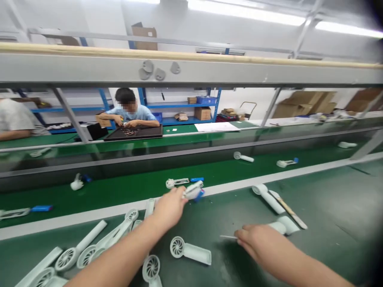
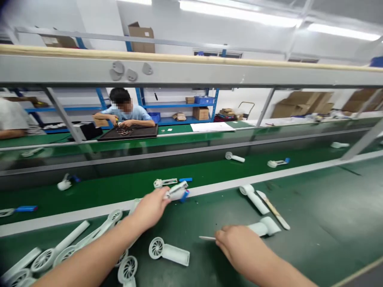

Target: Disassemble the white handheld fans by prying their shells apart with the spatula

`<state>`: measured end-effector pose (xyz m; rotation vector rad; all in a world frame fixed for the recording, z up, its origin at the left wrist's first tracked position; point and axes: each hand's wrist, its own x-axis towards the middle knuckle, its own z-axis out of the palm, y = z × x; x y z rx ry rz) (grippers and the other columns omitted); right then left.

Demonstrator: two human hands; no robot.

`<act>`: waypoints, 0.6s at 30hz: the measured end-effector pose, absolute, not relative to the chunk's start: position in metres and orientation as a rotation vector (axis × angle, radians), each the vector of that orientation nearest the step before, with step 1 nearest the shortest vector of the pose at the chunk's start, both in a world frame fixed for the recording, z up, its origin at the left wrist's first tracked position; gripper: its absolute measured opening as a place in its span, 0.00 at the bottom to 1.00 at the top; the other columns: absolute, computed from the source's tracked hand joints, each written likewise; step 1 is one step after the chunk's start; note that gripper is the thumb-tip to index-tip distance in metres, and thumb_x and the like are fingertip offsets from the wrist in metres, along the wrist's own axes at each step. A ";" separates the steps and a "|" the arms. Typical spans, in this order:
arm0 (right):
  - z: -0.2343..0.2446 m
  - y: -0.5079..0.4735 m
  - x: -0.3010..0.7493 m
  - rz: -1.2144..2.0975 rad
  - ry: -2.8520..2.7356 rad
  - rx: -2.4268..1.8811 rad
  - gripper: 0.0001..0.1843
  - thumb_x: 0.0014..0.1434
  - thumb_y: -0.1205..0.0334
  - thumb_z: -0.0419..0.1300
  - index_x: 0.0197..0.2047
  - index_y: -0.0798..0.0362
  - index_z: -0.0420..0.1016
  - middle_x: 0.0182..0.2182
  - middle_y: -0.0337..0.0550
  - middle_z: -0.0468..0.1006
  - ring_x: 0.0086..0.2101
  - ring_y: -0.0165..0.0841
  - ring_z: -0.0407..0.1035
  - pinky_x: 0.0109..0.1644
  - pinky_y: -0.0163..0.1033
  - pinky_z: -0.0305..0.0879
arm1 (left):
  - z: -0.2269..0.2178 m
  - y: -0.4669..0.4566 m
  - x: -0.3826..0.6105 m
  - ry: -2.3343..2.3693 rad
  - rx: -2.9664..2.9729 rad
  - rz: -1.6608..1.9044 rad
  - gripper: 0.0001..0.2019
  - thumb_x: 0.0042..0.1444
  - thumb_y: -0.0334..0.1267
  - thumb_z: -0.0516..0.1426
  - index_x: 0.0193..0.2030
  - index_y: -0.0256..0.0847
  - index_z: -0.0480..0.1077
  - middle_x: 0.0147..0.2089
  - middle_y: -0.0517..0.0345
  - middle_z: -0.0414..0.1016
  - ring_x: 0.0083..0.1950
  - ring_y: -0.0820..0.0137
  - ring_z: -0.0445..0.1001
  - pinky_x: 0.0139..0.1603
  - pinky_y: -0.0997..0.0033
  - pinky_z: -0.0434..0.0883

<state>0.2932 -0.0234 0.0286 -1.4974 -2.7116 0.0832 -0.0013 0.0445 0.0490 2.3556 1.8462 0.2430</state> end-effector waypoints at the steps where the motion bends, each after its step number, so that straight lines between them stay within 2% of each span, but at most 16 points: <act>1: 0.022 -0.028 0.293 0.180 -2.687 -1.566 0.13 0.64 0.64 0.49 0.31 0.48 0.72 0.27 0.40 0.74 0.27 0.35 0.70 0.28 0.40 0.50 | 0.056 0.057 -0.009 1.889 2.322 0.293 0.17 0.65 0.42 0.47 0.60 0.45 0.61 0.52 0.49 0.72 0.48 0.61 0.75 0.45 0.67 0.69; 3: 0.001 -0.039 0.294 0.341 -2.570 -1.682 0.14 0.66 0.63 0.47 0.36 0.48 0.73 0.31 0.42 0.76 0.32 0.37 0.71 0.32 0.39 0.57 | 0.072 0.080 -0.029 1.987 2.253 0.369 0.20 0.66 0.44 0.45 0.62 0.44 0.60 0.53 0.47 0.71 0.48 0.60 0.75 0.45 0.65 0.70; 5: -0.021 -0.051 0.295 0.443 -2.388 -1.745 0.14 0.66 0.61 0.46 0.42 0.48 0.73 0.36 0.44 0.76 0.37 0.38 0.72 0.37 0.39 0.61 | 0.088 0.093 -0.048 2.084 2.199 0.421 0.26 0.64 0.47 0.46 0.66 0.39 0.54 0.58 0.40 0.67 0.53 0.53 0.72 0.49 0.59 0.69; 7: -0.035 -0.062 0.297 0.526 -2.192 -1.762 0.16 0.68 0.58 0.44 0.48 0.49 0.72 0.42 0.46 0.76 0.41 0.38 0.71 0.41 0.39 0.64 | 0.096 0.093 -0.056 2.142 2.198 0.455 0.34 0.62 0.51 0.48 0.70 0.35 0.47 0.64 0.35 0.59 0.61 0.46 0.64 0.54 0.51 0.66; 8: -0.038 -0.067 0.298 0.563 -2.097 -1.760 0.17 0.68 0.56 0.43 0.50 0.49 0.71 0.44 0.47 0.76 0.43 0.38 0.71 0.43 0.39 0.65 | 0.096 0.088 -0.055 2.138 2.237 0.458 0.36 0.61 0.53 0.49 0.70 0.34 0.47 0.65 0.35 0.58 0.63 0.44 0.60 0.57 0.48 0.64; 10: -0.037 -0.074 0.304 0.592 -1.935 -1.750 0.19 0.69 0.53 0.43 0.52 0.49 0.70 0.45 0.47 0.75 0.44 0.36 0.71 0.44 0.38 0.66 | 0.088 0.067 -0.042 2.013 2.398 0.402 0.33 0.60 0.55 0.49 0.67 0.38 0.55 0.65 0.41 0.60 0.66 0.46 0.57 0.60 0.45 0.61; 12: -0.030 -0.077 0.315 0.520 -1.839 -1.745 0.18 0.69 0.52 0.44 0.50 0.49 0.70 0.42 0.46 0.75 0.40 0.35 0.71 0.42 0.38 0.66 | 0.070 0.038 -0.022 1.723 2.541 0.251 0.28 0.59 0.55 0.51 0.63 0.47 0.63 0.64 0.50 0.64 0.65 0.50 0.60 0.62 0.46 0.61; 15: -0.016 -0.073 0.343 0.289 -1.742 -1.791 0.14 0.66 0.57 0.47 0.49 0.49 0.69 0.42 0.46 0.72 0.39 0.36 0.70 0.42 0.40 0.66 | 0.038 -0.005 0.002 1.268 2.593 0.017 0.25 0.57 0.50 0.56 0.62 0.62 0.62 0.64 0.61 0.65 0.63 0.52 0.64 0.60 0.47 0.66; 18: -0.006 -0.064 0.376 0.109 -1.691 -1.959 0.18 0.62 0.64 0.48 0.53 0.49 0.67 0.52 0.47 0.68 0.42 0.37 0.69 0.43 0.42 0.67 | 0.008 -0.024 -0.001 1.030 2.639 -0.059 0.22 0.60 0.42 0.53 0.60 0.68 0.62 0.61 0.66 0.69 0.60 0.56 0.69 0.57 0.51 0.70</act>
